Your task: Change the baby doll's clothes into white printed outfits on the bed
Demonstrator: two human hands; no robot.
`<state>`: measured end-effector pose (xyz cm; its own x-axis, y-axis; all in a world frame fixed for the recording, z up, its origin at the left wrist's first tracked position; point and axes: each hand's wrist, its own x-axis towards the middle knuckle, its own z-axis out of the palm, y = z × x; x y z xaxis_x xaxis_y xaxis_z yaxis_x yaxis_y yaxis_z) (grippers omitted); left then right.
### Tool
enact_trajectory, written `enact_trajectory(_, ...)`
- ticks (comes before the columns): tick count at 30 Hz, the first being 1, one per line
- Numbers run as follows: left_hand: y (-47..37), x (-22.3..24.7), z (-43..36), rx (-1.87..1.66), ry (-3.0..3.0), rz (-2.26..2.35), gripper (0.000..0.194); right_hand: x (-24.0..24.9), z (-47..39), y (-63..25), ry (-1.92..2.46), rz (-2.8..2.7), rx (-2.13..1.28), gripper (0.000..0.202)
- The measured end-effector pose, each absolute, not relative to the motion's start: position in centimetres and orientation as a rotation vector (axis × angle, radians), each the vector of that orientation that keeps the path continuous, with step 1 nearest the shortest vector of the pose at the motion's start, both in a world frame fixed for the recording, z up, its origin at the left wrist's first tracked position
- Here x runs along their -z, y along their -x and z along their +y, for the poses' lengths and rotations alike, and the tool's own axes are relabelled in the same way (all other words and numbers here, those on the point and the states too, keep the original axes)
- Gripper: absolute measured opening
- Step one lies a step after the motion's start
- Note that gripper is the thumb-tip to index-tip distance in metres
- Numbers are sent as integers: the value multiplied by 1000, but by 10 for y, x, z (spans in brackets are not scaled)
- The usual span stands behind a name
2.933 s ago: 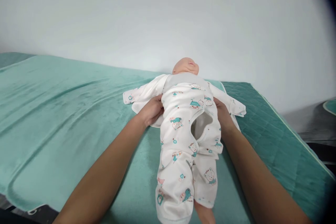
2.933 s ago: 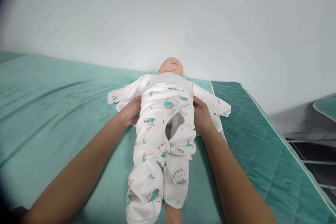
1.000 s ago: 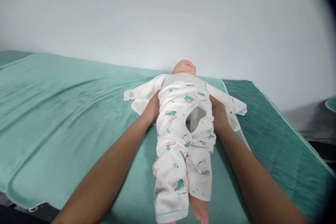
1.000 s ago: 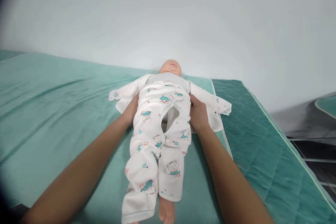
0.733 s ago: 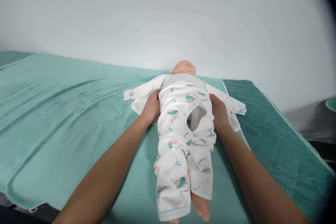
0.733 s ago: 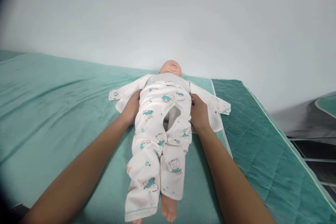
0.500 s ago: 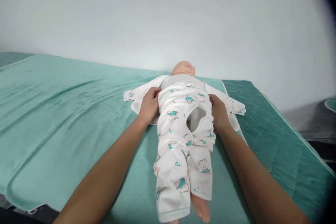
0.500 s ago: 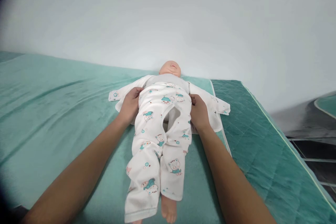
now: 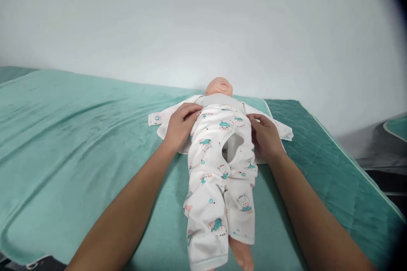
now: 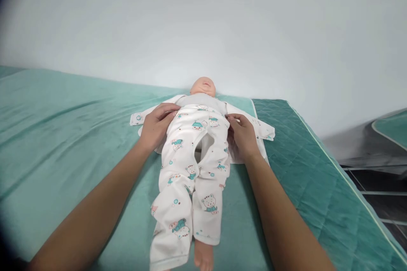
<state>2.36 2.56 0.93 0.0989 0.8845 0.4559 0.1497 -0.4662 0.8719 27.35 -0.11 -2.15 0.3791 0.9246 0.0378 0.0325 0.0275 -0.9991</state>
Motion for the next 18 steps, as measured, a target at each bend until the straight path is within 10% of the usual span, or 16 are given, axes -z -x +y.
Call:
enact_trajectory(6,-24,-13,32,-1277,-1692,993,21,5,-7,-267,1317,-1257,-448,20)
enact_trajectory(18,-22,-12,51,-1073,-1659,872,23,3,6,-275,1102,-1461,-795,16)
